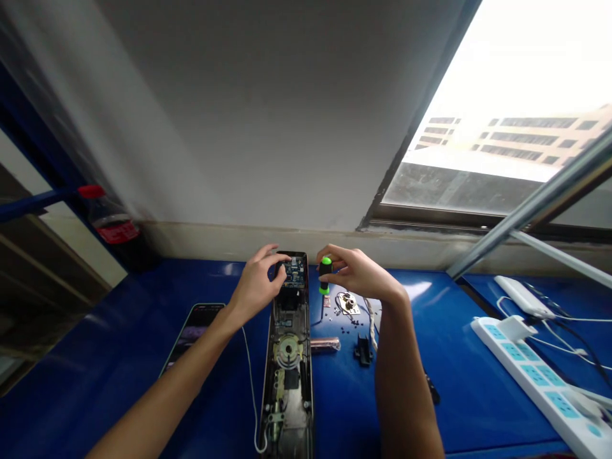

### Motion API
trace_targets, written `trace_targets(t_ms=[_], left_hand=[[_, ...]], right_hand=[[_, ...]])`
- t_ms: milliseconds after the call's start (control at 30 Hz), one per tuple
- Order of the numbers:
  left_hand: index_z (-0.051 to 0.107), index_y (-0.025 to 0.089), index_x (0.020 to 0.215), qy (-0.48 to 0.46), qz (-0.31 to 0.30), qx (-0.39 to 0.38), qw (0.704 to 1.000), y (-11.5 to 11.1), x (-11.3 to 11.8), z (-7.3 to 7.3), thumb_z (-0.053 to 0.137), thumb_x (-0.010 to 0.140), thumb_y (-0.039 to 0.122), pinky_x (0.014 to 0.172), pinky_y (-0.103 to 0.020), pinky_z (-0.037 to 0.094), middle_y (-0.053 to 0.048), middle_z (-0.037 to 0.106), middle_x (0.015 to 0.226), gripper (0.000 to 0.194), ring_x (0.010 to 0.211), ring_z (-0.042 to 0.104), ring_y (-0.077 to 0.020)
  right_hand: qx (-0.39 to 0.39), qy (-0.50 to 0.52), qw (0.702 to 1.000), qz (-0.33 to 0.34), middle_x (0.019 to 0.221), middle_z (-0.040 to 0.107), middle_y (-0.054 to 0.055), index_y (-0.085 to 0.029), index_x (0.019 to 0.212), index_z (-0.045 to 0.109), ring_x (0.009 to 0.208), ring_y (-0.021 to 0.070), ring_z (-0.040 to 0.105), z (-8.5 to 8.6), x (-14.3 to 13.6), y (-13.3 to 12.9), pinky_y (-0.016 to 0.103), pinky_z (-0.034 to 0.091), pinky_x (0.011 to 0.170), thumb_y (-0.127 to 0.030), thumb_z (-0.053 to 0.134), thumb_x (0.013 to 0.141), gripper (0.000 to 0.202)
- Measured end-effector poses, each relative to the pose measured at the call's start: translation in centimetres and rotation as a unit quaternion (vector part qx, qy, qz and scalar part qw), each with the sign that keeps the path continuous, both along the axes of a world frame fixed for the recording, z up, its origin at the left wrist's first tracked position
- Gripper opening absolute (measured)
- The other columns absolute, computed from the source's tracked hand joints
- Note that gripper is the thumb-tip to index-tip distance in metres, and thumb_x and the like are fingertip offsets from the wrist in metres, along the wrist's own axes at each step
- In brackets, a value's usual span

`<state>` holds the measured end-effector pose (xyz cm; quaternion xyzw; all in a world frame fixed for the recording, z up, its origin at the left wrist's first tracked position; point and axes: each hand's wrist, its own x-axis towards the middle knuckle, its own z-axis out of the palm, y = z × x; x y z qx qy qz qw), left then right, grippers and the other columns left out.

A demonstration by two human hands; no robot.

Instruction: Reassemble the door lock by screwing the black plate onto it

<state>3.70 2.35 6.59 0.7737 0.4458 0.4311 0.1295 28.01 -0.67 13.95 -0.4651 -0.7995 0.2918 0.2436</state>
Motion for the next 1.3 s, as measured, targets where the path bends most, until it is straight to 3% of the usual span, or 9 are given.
trace_targets(t_ms=[233, 467, 567, 700, 967, 1300], left_hand=[[0.072, 0.021, 0.106, -0.024, -0.035, 0.093, 0.995, -3.7, 0.5, -2.1, 0.057, 0.092, 0.019, 0.112, -0.055, 0.046, -0.010, 0.061, 0.134, 0.021, 0.134, 0.051, -0.0287], [0.070, 0.022, 0.109, -0.033, -0.086, 0.096, 0.991, -5.5, 0.2, -3.6, 0.061, 0.092, 0.017, 0.110, -0.053, 0.047, -0.009, 0.066, 0.125, 0.021, 0.133, 0.050, -0.0285], [0.070, 0.021, 0.111, -0.029, -0.091, 0.107, 0.990, -5.6, 0.1, -3.6, 0.066, 0.090, 0.021, 0.108, -0.055, 0.048, -0.009, 0.067, 0.121, 0.021, 0.130, 0.052, -0.0299], [0.070, 0.020, 0.109, -0.038, -0.082, 0.125, 0.988, -5.4, -0.1, -3.8, 0.073, 0.088, 0.027, 0.106, -0.056, 0.050, -0.010, 0.070, 0.117, 0.022, 0.127, 0.055, -0.0301], [0.074, 0.022, 0.097, -0.043, -0.068, 0.160, 0.984, -4.9, -0.5, -3.5, 0.075, 0.087, 0.020, 0.102, -0.050, 0.052, -0.007, 0.074, 0.107, 0.009, 0.122, 0.059, -0.0276], [0.074, 0.022, 0.097, -0.036, -0.062, 0.130, 0.989, -4.6, -0.9, -4.0, 0.075, 0.088, 0.023, 0.101, -0.054, 0.052, -0.008, 0.073, 0.109, 0.010, 0.121, 0.057, -0.0283]], right_hand=[[0.123, 0.068, 0.986, -0.089, 0.096, 0.070, 0.003, -0.024, 0.112, 0.065, 0.071, 0.0122, 0.066, 1.8, 0.7, -2.2, 0.028, 0.060, 0.065, -0.035, 0.072, 0.085, 0.029], [0.219, 0.266, 0.928, -0.141, 0.090, 0.074, 0.002, -0.024, 0.112, 0.064, 0.084, 0.0202, 0.075, 2.7, -0.6, -3.1, 0.031, 0.065, 0.063, -0.027, 0.076, 0.081, 0.033], [0.226, 0.317, 0.910, -0.141, 0.091, 0.074, 0.002, -0.024, 0.111, 0.063, 0.080, 0.0194, 0.075, 2.8, -1.5, -3.1, 0.032, 0.066, 0.063, -0.025, 0.076, 0.080, 0.033], [0.209, 0.338, 0.910, -0.122, 0.091, 0.075, 0.001, -0.025, 0.110, 0.063, 0.080, 0.0185, 0.075, 2.7, -2.5, -2.9, 0.032, 0.066, 0.064, -0.022, 0.076, 0.081, 0.032], [0.201, 0.352, 0.909, -0.099, 0.096, 0.076, 0.000, -0.027, 0.115, 0.064, 0.084, 0.0170, 0.074, 1.5, -3.3, -2.0, 0.032, 0.066, 0.067, -0.022, 0.075, 0.083, 0.034], [0.190, 0.364, 0.905, -0.110, 0.097, 0.076, 0.001, -0.026, 0.115, 0.064, 0.086, 0.0182, 0.075, 0.7, -3.3, -1.2, 0.033, 0.067, 0.070, -0.024, 0.075, 0.083, 0.034]])
